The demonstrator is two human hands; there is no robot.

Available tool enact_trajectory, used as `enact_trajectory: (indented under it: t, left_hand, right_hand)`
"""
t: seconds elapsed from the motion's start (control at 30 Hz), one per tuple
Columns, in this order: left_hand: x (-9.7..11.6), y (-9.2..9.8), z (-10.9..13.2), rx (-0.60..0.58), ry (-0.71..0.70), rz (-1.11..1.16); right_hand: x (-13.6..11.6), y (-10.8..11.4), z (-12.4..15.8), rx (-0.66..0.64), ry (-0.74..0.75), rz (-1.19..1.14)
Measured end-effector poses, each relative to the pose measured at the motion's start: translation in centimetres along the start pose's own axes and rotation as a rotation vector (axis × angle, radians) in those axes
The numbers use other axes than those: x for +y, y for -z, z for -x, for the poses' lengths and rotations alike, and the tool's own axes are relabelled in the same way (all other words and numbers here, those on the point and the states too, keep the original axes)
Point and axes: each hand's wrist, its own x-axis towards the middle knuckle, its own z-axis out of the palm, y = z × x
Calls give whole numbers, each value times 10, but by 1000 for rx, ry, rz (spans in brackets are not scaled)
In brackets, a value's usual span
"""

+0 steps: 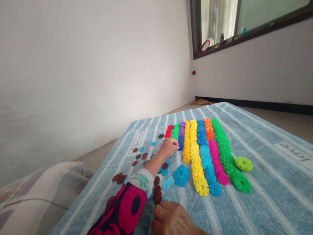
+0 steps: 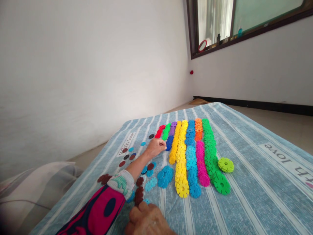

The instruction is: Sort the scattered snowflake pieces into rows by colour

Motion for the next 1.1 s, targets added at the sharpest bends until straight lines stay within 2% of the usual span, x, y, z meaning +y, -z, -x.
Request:
enact_trajectory:
  t: [0.13, 0.27, 0.37, 0.47, 0.63, 0.83, 1.1]
  left_hand:
    - [-1, 13, 3, -7, 34, -29]
    - [-5, 43, 24, -31, 25, -109]
    - [-13, 64, 50, -158, 55, -168]
    - [-22, 75, 75, -251, 100, -156]
    - [-29, 72, 100, -267, 93, -169]
    - [-34, 63, 112, -183, 110, -214]
    - [-43, 73, 124, -134, 154, -319]
  right_hand:
    - [-1, 3, 0, -15, -1, -16]
    - [-1, 5, 1, -82, 4, -25]
    - [-1, 7, 1, -139, 8, -37]
    - [-3, 15, 0, -180, -12, -51]
    - [-6, 33, -3, -261, -75, -101]
    - [-7, 47, -7, -310, -107, -145]
    - [-8, 50, -8, -300, -94, -129]
